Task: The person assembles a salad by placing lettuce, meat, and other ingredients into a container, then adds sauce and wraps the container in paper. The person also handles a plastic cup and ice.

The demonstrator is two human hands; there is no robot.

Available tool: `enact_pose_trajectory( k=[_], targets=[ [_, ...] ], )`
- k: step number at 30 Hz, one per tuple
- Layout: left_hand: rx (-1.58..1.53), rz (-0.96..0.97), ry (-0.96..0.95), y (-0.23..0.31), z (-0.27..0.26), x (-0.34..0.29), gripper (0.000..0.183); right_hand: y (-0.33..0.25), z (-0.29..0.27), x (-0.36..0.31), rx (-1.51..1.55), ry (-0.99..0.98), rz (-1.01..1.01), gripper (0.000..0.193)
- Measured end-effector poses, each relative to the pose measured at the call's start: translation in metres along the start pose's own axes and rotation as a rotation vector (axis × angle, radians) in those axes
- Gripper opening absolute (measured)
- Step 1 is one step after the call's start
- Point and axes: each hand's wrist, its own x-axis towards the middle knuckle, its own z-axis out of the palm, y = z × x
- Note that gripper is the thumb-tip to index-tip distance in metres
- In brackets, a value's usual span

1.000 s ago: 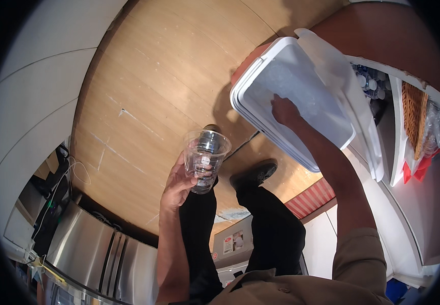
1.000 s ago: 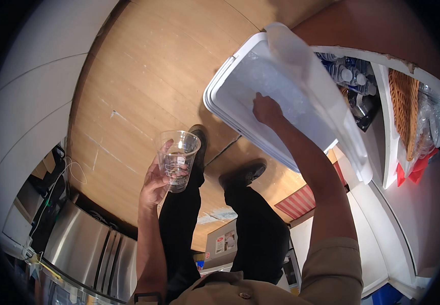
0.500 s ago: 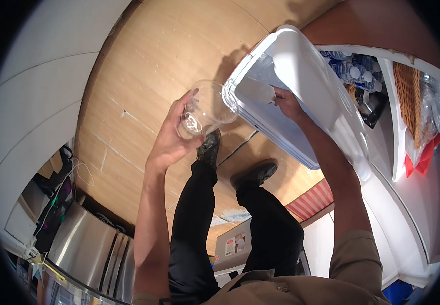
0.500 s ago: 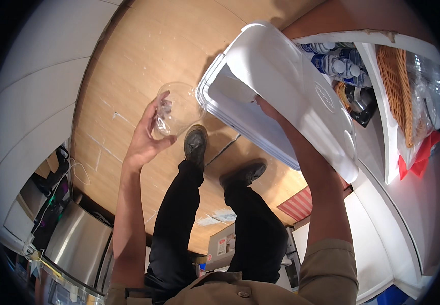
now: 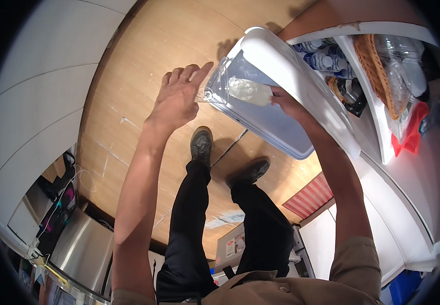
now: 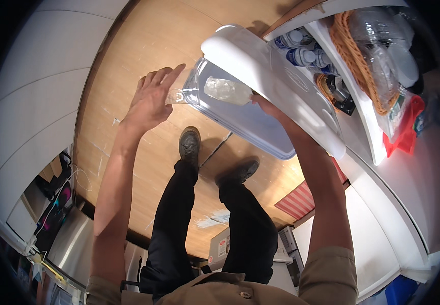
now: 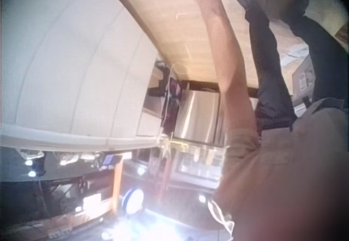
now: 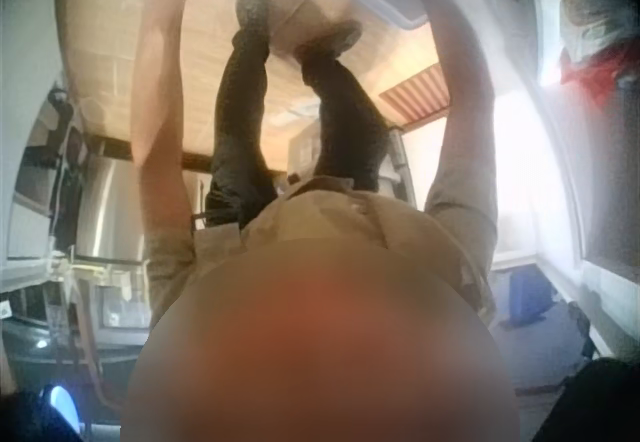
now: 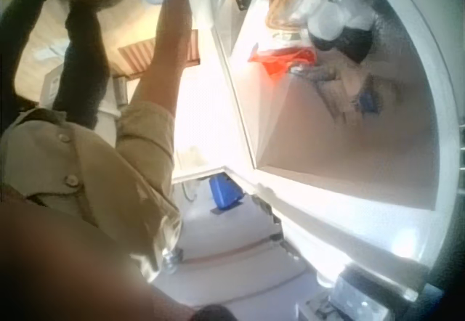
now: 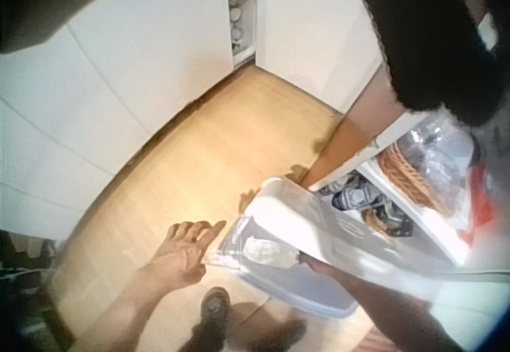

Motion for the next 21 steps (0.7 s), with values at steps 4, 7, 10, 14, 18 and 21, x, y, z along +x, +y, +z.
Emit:
enact_pose_trajectory(
  k=[4, 7, 10, 14, 18, 21],
  targets=[
    [0.136, 0.119, 0.002, 0.031, 0.02, 0.022, 0.078, -0.084, -0.017, -0.043, -0.194, -0.128, 0.06, 0.051],
    [-0.162, 0.225, 0.03, 0.049, 0.044, 0.037, 0.075, -0.162, -0.031, -0.086, -0.618, -0.122, 0.256, 0.051],
    [-0.492, 0.266, 0.066, 0.063, 0.066, 0.049, 0.072, -0.222, -0.041, -0.136, -0.961, -0.03, 0.167, 0.05],
    [-0.712, 0.145, 0.184, 0.074, 0.086, 0.049, 0.072, -0.262, -0.041, -0.171, -1.14, 0.102, 0.097, 0.048],
    [-0.782, -0.017, 0.264, 0.066, 0.087, 0.022, 0.074, -0.251, -0.021, -0.178, -1.064, 0.075, 0.17, 0.038],
    [-0.809, 0.007, 0.371, 0.051, 0.07, -0.02, 0.074, -0.221, -0.012, -0.176, -0.935, 0.509, -0.427, 0.023]
  ],
)
